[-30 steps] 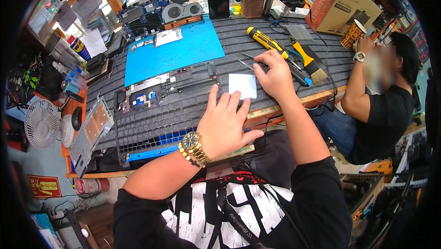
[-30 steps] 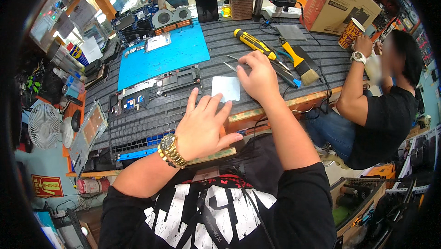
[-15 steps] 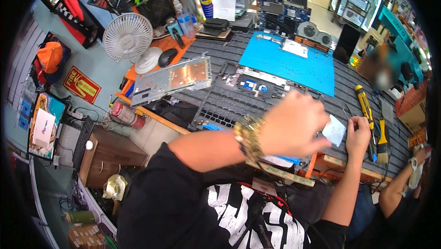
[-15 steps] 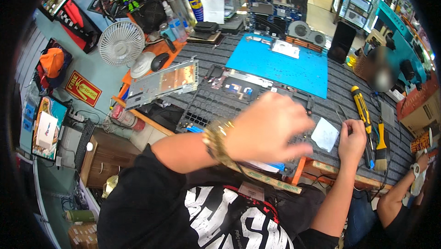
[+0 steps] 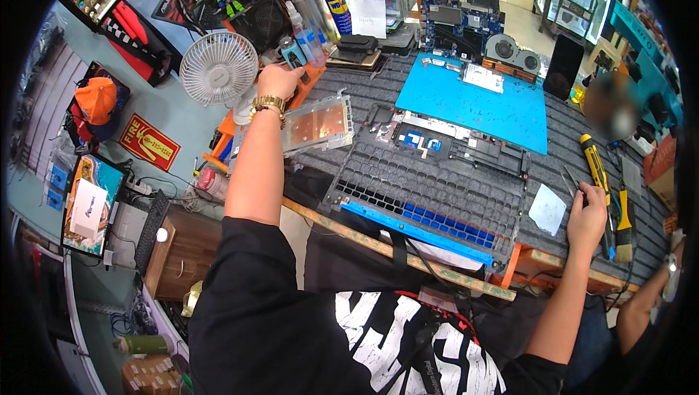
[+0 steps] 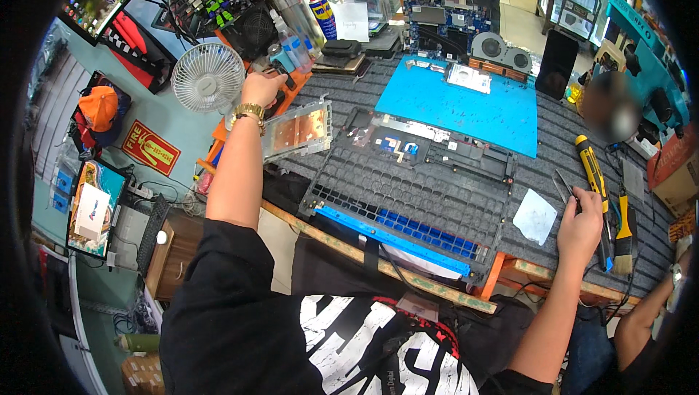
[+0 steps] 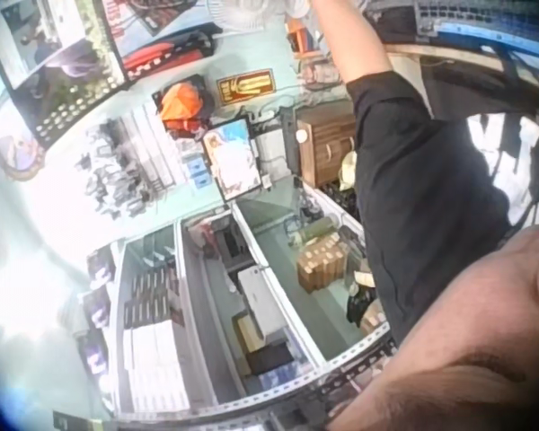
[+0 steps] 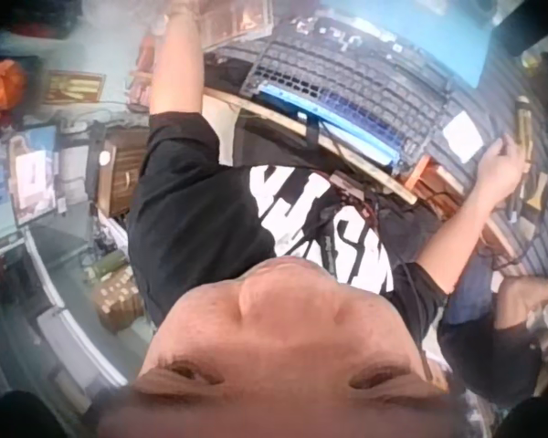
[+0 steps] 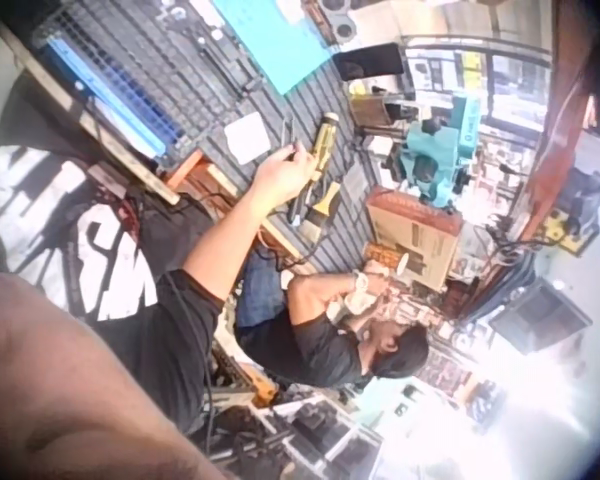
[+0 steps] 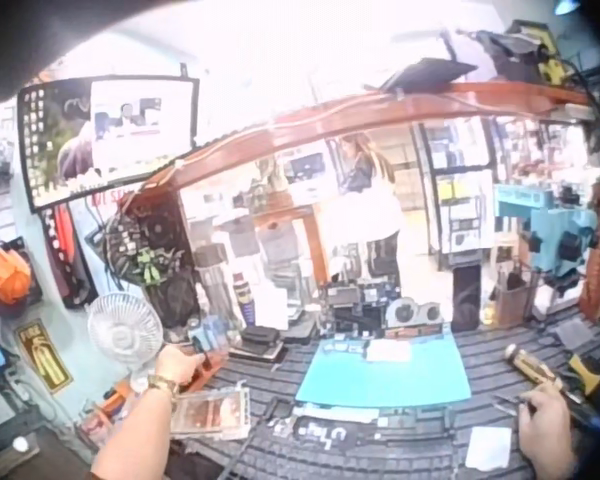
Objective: The person disassembles the internal components of a laptop, removes the keyboard assembly, and then cleans the keyboard and chassis using a brush, a cloth, and a liquid solution before reassembling the battery.
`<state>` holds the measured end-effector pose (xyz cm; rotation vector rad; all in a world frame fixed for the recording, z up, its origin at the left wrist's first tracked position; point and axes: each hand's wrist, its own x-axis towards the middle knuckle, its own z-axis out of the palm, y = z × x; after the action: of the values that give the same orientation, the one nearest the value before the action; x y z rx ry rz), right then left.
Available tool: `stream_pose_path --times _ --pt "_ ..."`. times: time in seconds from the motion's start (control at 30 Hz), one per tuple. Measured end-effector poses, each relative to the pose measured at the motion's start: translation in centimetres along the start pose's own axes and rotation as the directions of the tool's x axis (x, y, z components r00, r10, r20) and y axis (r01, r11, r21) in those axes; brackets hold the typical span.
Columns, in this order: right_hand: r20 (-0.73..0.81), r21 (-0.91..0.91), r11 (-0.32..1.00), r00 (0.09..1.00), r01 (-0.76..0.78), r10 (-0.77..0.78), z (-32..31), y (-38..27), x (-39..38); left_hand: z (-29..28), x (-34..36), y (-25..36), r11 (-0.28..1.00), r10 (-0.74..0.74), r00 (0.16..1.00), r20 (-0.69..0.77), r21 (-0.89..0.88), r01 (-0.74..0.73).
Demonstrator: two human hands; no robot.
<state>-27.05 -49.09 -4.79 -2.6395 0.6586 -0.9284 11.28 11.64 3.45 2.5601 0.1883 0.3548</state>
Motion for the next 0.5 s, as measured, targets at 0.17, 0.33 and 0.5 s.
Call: stream_pose_path --times 0.17,0.33,0.5 --pt "-0.024 0.012 1.000 0.999 0.021 -0.021 0.1 0.1 -0.1 -1.7 2.2 1.2 0.987 0.156 0.952 -0.263 0.001 -0.161" --pt "-0.023 0.012 0.999 0.999 0.030 -0.030 0.2 0.2 0.0 -3.4 3.1 1.6 0.993 -0.079 0.993 0.087 0.094 0.071" --pt "-0.016 -0.013 1.000 1.000 0.007 -0.007 0.1 -0.2 0.0 -0.1 4.1 -0.4 0.996 -0.048 0.987 0.156 0.083 0.035"
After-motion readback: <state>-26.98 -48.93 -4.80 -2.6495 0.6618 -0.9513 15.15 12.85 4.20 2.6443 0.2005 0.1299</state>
